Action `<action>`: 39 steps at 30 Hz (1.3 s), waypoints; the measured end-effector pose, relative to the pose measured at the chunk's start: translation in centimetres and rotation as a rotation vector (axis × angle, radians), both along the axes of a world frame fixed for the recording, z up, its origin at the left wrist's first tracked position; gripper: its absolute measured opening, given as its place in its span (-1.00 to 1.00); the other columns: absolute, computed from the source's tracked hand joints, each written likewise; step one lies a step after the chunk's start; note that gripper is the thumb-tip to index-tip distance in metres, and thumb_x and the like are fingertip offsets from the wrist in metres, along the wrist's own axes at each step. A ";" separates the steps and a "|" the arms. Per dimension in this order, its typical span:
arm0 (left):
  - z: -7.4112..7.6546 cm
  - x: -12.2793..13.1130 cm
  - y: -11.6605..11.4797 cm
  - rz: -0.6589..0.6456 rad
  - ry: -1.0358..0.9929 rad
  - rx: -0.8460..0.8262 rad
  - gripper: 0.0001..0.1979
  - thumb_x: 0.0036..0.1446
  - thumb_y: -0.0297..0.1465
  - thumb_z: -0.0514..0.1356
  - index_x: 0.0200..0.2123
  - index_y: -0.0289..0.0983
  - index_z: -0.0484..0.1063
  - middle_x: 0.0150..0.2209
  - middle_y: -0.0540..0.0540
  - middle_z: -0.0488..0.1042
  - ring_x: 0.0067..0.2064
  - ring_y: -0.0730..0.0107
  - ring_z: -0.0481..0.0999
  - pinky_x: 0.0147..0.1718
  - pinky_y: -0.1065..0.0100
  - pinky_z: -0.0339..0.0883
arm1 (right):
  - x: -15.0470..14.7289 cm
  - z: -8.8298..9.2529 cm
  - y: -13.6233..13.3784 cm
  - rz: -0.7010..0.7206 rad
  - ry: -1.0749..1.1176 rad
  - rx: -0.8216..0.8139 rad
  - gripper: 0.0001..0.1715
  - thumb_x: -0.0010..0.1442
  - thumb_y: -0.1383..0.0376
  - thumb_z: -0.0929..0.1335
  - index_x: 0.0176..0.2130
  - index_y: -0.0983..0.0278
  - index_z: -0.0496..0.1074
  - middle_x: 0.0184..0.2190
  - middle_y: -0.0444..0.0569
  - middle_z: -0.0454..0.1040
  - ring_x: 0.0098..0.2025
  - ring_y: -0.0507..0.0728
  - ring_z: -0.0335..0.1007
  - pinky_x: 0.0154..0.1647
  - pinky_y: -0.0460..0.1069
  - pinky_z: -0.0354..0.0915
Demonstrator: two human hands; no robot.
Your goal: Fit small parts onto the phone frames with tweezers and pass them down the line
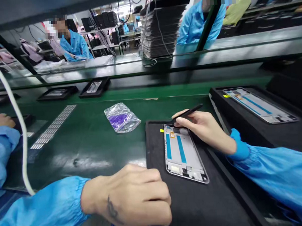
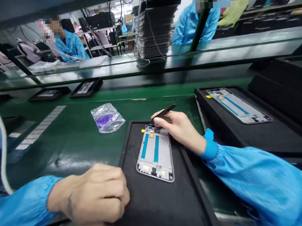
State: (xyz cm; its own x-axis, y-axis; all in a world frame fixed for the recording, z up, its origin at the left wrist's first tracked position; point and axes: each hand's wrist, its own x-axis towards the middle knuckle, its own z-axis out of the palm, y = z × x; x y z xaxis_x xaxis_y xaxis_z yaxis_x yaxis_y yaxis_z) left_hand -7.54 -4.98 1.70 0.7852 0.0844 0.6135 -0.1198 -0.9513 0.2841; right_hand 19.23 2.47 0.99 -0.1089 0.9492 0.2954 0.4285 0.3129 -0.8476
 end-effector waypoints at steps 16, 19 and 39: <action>0.0 -1.0 -0.5 -0.026 0.235 -0.222 -0.76 0.45 -0.49 -0.02 -0.33 -0.28 0.30 -0.39 0.07 0.42 -0.36 0.50 0.31 -0.46 0.33 0.14 | 1.8 -1.4 -0.8 -0.090 -0.169 0.080 -0.79 0.25 0.16 0.40 -0.22 0.22 0.58 -0.20 -0.03 0.64 -0.13 0.23 0.58 -0.11 0.09 0.47; 0.2 -0.9 -0.7 0.005 0.235 -0.228 -0.73 0.45 -0.50 -0.04 -0.34 -0.29 0.30 -0.42 0.06 0.39 -0.39 0.52 0.29 -0.48 0.35 0.15 | 1.7 -1.5 -1.0 -0.081 -0.170 0.089 -0.81 0.25 0.19 0.40 -0.21 0.23 0.58 -0.18 -0.03 0.65 -0.11 0.21 0.58 -0.11 0.07 0.48; 0.7 -1.0 -1.1 0.047 0.288 -0.317 -0.65 0.50 -0.45 -0.15 -0.33 -0.28 0.29 -0.43 0.08 0.34 -0.45 0.58 0.26 -0.47 0.42 0.15 | 1.9 -1.3 -2.0 -0.060 -0.305 0.239 -0.86 0.30 0.32 0.37 -0.17 0.23 0.56 -0.17 -0.02 0.62 -0.19 0.11 0.57 -0.22 0.00 0.51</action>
State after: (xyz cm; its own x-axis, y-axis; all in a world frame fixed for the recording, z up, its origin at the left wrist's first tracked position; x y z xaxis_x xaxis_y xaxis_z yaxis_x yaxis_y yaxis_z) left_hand -8.53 -6.07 2.44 0.9116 0.2730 0.3073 0.0485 -0.8138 0.5791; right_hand 21.12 0.47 -0.34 -0.1726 0.8648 0.4714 0.6732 0.4530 -0.5845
